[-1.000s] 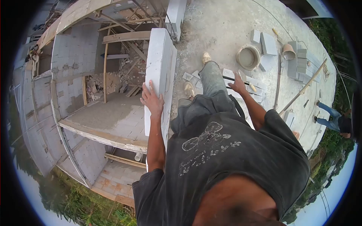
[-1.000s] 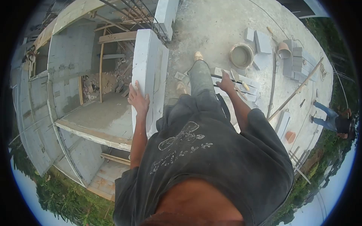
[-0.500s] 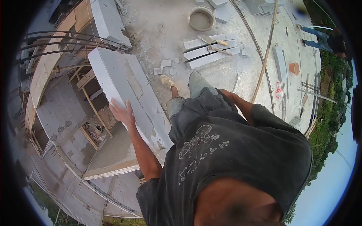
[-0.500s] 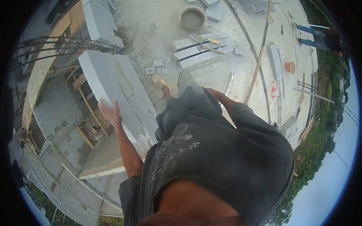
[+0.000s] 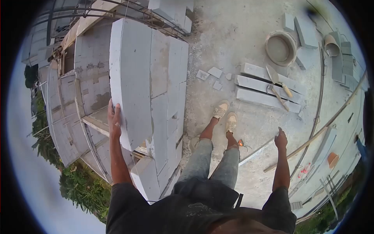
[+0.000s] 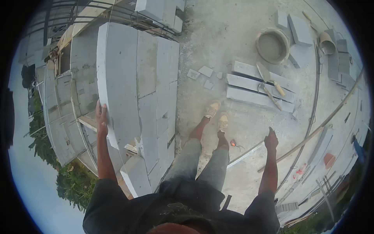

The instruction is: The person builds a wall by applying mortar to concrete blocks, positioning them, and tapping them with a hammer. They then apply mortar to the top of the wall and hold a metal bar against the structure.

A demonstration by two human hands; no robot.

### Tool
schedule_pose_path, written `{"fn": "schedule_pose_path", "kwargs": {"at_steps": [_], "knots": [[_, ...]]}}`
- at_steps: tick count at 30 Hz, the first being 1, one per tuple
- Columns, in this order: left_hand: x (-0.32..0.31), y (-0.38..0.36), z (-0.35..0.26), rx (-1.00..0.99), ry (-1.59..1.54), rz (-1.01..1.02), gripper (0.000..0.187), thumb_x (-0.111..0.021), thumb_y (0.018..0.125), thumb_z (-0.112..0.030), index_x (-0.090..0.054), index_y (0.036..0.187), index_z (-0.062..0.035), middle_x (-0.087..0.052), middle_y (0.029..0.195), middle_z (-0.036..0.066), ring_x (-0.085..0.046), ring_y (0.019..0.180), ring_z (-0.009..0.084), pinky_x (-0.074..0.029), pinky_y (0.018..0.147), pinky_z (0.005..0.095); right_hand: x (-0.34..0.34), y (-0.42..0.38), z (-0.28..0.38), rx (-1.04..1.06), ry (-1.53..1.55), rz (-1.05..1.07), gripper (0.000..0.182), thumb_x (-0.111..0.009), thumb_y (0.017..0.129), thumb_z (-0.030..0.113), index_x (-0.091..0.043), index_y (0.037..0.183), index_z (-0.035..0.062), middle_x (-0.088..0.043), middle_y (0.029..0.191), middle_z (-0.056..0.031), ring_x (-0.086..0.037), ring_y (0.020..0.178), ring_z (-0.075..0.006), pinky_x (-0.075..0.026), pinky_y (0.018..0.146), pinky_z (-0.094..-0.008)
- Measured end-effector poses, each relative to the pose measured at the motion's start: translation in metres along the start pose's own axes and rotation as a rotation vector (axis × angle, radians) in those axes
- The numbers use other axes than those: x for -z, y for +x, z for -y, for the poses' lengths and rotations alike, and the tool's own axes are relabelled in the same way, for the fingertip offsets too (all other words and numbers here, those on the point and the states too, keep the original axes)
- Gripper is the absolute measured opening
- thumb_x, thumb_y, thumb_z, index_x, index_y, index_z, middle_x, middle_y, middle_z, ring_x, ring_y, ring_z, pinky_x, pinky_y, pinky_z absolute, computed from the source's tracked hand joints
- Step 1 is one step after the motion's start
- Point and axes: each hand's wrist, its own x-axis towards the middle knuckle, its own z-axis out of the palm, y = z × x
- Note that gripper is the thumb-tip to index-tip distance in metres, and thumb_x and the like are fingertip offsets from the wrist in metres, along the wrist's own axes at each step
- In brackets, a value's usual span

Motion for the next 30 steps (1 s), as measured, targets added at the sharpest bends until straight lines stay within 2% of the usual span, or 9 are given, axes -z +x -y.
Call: {"fn": "schedule_pose_path", "kwargs": {"at_steps": [7, 10, 12, 15, 21, 26, 27, 29, 30], "knots": [[0.001, 0.012, 0.023, 0.087, -0.076, 0.043, 0.06, -0.05, 0.107, -0.034, -0.031, 0.157, -0.0055, -0.049, 0.147, 0.01, -0.047, 0.132, 0.0195, -0.037, 0.113, 0.0355, -0.077, 0.277, -0.023, -0.091, -0.126, -0.35, 0.077, -0.045, 0.089, -0.005, -0.027, 0.159, 0.0197, -0.043, 0.153, -0.0196, -0.042, 0.138, -0.0411, -0.05, 0.1, -0.0516], [0.001, 0.01, 0.019, 0.134, -0.111, 0.039, 0.059, -0.049, 0.107, -0.031, -0.029, 0.158, -0.0062, -0.045, 0.151, 0.009, -0.045, 0.135, 0.0199, -0.035, 0.115, 0.0359, -0.115, 0.312, 0.0, -0.081, -0.262, -0.323, 0.059, -0.049, 0.095, 0.006, -0.04, 0.151, 0.0227, -0.057, 0.133, -0.0126, -0.059, 0.119, -0.0354, -0.055, 0.088, -0.0505], [0.001, 0.011, 0.023, 0.151, -0.135, 0.043, 0.06, -0.049, 0.107, -0.03, -0.028, 0.158, -0.0064, -0.044, 0.153, 0.009, -0.044, 0.137, 0.0198, -0.035, 0.115, 0.0356, -0.117, 0.305, 0.022, -0.049, -0.408, -0.375, 0.048, -0.053, 0.095, 0.012, -0.048, 0.142, 0.0225, -0.062, 0.109, -0.0074, -0.067, 0.097, -0.0296, -0.057, 0.077, -0.0484], [0.01, 0.015, 0.028, 0.142, -0.135, 0.031, 0.062, -0.051, 0.107, -0.03, -0.027, 0.159, -0.0063, -0.043, 0.153, 0.009, -0.043, 0.137, 0.0194, -0.036, 0.115, 0.0351, -0.126, 0.291, 0.044, -0.058, -0.339, -0.466, 0.041, -0.056, 0.094, 0.015, -0.052, 0.135, 0.0196, -0.061, 0.105, -0.0062, -0.067, 0.094, -0.0274, -0.057, 0.075, -0.0482], [0.013, 0.014, 0.03, 0.138, -0.148, 0.093, 0.061, -0.05, 0.107, -0.031, -0.026, 0.158, -0.0076, -0.044, 0.152, 0.009, -0.045, 0.136, 0.0202, -0.038, 0.114, 0.0369, -0.096, 0.232, 0.098, -0.085, 0.27, -0.373, 0.037, -0.056, 0.094, 0.02, -0.052, 0.122, -0.0036, -0.059, 0.117, -0.0285, -0.06, 0.104, -0.0488, -0.048, 0.088, -0.0552], [0.005, 0.014, 0.015, 0.121, -0.144, 0.053, 0.069, -0.059, 0.103, -0.037, -0.029, 0.157, -0.0064, -0.048, 0.147, 0.011, -0.046, 0.133, 0.0206, -0.035, 0.113, 0.0358, -0.058, 0.097, 0.165, -0.087, 0.594, -0.201, 0.035, -0.06, 0.093, 0.023, -0.054, 0.118, -0.0017, -0.065, 0.095, -0.0294, -0.063, 0.088, -0.0511, -0.048, 0.079, -0.0572], [0.008, 0.014, 0.019, 0.116, -0.161, 0.042, 0.071, -0.061, 0.101, -0.038, -0.03, 0.157, -0.0057, -0.049, 0.146, 0.011, -0.047, 0.131, 0.0208, -0.036, 0.113, 0.0357, -0.059, 0.07, 0.175, 0.036, 0.625, -0.202, 0.037, -0.061, 0.091, 0.02, -0.054, 0.121, -0.0012, -0.065, 0.094, -0.0272, -0.066, 0.08, -0.0457, -0.052, 0.07, -0.0536], [0.011, 0.014, 0.021, 0.137, -0.143, 0.012, 0.071, -0.063, 0.099, -0.039, -0.033, 0.155, -0.0083, -0.051, 0.144, 0.012, -0.048, 0.13, 0.0223, -0.038, 0.11, 0.0368, -0.026, 0.015, 0.209, -0.031, 0.751, 0.194, 0.039, -0.063, 0.088, 0.018, -0.056, 0.121, -0.0009, -0.066, 0.087, -0.0178, -0.065, 0.056, -0.025, -0.053, 0.048, -0.0394], [0.011, 0.011, 0.013, 0.147, -0.143, 0.022, 0.071, -0.064, 0.099, -0.039, -0.034, 0.155, -0.0087, -0.051, 0.144, 0.012, -0.049, 0.13, 0.0227, -0.038, 0.11, 0.0371, -0.037, -0.002, 0.213, 0.086, 0.685, 0.248, 0.039, -0.063, 0.087, 0.018, -0.056, 0.121, -0.0009, -0.066, 0.087, -0.0175, -0.063, 0.053, -0.0243, -0.053, 0.048, -0.0385]]}}
